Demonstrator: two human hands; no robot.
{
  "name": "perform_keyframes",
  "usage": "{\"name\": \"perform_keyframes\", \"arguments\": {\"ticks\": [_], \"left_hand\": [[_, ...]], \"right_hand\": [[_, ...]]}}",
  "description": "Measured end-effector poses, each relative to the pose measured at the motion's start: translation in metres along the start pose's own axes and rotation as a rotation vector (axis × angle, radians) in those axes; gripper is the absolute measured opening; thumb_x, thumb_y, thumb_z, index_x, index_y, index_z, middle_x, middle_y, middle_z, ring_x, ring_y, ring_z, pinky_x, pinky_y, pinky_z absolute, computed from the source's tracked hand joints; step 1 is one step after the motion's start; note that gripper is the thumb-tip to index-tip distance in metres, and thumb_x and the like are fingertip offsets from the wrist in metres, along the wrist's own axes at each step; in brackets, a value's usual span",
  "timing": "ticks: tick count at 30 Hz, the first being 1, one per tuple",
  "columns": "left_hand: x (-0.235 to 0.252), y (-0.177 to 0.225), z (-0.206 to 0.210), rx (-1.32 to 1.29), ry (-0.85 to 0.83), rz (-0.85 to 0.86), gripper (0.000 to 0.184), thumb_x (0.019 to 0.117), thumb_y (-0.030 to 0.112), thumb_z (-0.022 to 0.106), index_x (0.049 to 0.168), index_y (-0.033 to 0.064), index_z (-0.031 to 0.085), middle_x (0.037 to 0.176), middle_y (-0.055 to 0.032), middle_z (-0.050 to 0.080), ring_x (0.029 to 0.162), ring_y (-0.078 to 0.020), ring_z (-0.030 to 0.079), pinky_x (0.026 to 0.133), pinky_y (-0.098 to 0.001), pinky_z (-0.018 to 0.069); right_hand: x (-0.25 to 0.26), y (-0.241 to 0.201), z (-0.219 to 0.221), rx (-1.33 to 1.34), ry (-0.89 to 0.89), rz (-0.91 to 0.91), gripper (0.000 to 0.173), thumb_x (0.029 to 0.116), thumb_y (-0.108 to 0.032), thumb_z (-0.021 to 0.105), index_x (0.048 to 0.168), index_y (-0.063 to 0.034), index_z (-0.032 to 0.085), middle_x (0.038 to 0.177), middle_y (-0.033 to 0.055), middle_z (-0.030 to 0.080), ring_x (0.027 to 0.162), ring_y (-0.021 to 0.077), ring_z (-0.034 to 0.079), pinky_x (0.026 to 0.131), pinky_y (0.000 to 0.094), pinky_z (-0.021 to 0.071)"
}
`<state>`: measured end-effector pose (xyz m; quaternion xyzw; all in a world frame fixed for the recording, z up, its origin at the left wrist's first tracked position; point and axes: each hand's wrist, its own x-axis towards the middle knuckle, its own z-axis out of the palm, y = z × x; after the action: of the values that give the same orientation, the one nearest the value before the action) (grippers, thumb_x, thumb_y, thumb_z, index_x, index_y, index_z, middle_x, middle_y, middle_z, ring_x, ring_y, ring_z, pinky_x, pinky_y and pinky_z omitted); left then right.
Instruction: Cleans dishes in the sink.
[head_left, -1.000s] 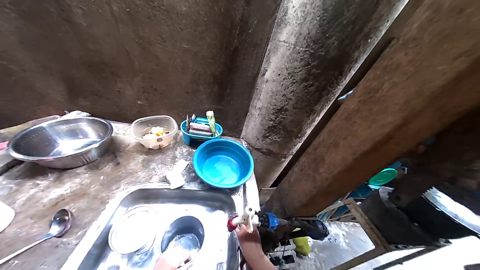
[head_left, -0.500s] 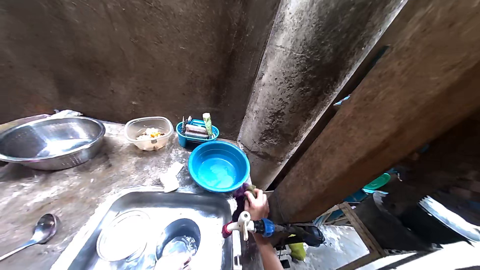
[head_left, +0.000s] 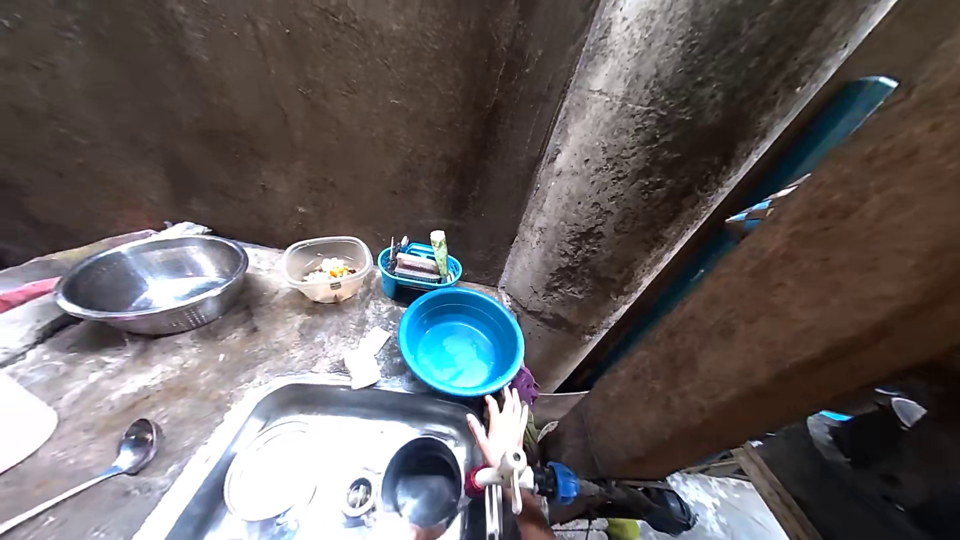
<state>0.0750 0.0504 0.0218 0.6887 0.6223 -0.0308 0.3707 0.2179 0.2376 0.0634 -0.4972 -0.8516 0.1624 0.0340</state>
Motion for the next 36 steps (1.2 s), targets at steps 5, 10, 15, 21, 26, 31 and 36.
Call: {"name": "perform_keyframes", "arguments": {"ticks": [5, 10, 15, 21, 26, 31, 36], "left_hand": [[0.017, 0.001, -0.003, -0.051, 0.128, 0.115, 0.029, 0.1049, 0.012, 0.05, 0.12, -0.005, 0.068, 0.119, -0.0308, 0.068, 0.114, -0.0518, 0.062, 0.099, -0.0666, 0.0445], [0.056, 0.001, -0.02, -0.143, -0.111, 0.136, 0.054, 0.0975, 0.035, 0.069, 0.13, -0.0085, 0.061, 0.124, -0.0338, 0.064, 0.121, -0.0507, 0.059, 0.105, -0.0674, 0.0393], [0.082, 0.031, 0.005, -0.619, 0.147, 0.204, 0.043, 0.103, 0.015, 0.052, 0.136, -0.0124, 0.052, 0.132, -0.0322, 0.059, 0.126, -0.0397, 0.056, 0.111, -0.051, 0.0402], [0.044, 0.034, -0.015, -0.332, -0.077, -0.072, 0.05, 0.1077, 0.015, 0.044, 0.155, -0.0023, 0.037, 0.147, -0.0307, 0.049, 0.139, -0.0462, 0.045, 0.115, -0.0625, 0.0311], [0.047, 0.004, -0.004, -0.344, 0.003, -0.065, 0.043, 0.1039, 0.017, 0.055, 0.142, -0.0033, 0.054, 0.132, -0.0312, 0.061, 0.127, -0.0485, 0.056, 0.106, -0.0675, 0.0375], [0.074, 0.004, 0.008, -0.899, 0.141, -0.129, 0.083, 0.0981, 0.017, 0.067, 0.158, -0.0093, 0.016, 0.157, -0.0343, 0.032, 0.148, -0.0423, 0.033, 0.122, -0.0508, 0.0258], [0.083, 0.039, -0.004, -0.637, 0.194, -0.264, 0.055, 0.1033, 0.017, 0.055, 0.145, -0.0143, 0.039, 0.139, -0.0346, 0.053, 0.132, -0.0444, 0.052, 0.112, -0.0565, 0.0385]], "right_hand": [[-0.072, -0.003, 0.072, 0.853, 0.417, -0.163, 0.032, 0.0887, -0.003, 0.06, 0.113, 0.0165, 0.065, 0.113, 0.0243, 0.071, 0.107, 0.0297, 0.069, 0.098, 0.042, 0.0542], [-0.086, -0.026, 0.068, 1.198, 0.128, 0.025, 0.024, 0.0952, 0.004, 0.06, 0.115, 0.0172, 0.064, 0.112, 0.0225, 0.071, 0.108, 0.0215, 0.068, 0.1, 0.0332, 0.052], [-0.044, -0.008, 0.058, 1.238, 0.243, 0.013, 0.032, 0.0973, 0.007, 0.049, 0.127, 0.0151, 0.056, 0.127, 0.0205, 0.064, 0.117, 0.0147, 0.061, 0.101, 0.0261, 0.0488], [-0.035, 0.036, 0.021, 0.212, -0.017, 0.041, 0.043, 0.0908, -0.02, 0.073, 0.133, -0.0131, 0.069, 0.161, 0.0254, 0.033, 0.15, 0.0446, 0.027, 0.122, 0.0526, 0.024], [-0.02, 0.035, 0.006, 0.378, 0.48, -0.028, 0.025, 0.0857, 0.004, 0.067, 0.109, 0.0026, 0.076, 0.131, 0.0396, 0.055, 0.12, 0.0574, 0.053, 0.103, 0.0622, 0.0442], [0.012, 0.026, 0.003, 0.159, 0.255, 0.277, 0.042, 0.0945, -0.011, 0.066, 0.136, -0.0107, 0.065, 0.152, 0.0334, 0.041, 0.134, 0.0542, 0.046, 0.104, 0.0606, 0.0449], [-0.048, 0.005, 0.042, 0.532, 0.22, -0.013, 0.041, 0.092, -0.01, 0.068, 0.13, 0.0046, 0.065, 0.152, 0.0246, 0.047, 0.143, 0.0336, 0.045, 0.12, 0.044, 0.035]]}}
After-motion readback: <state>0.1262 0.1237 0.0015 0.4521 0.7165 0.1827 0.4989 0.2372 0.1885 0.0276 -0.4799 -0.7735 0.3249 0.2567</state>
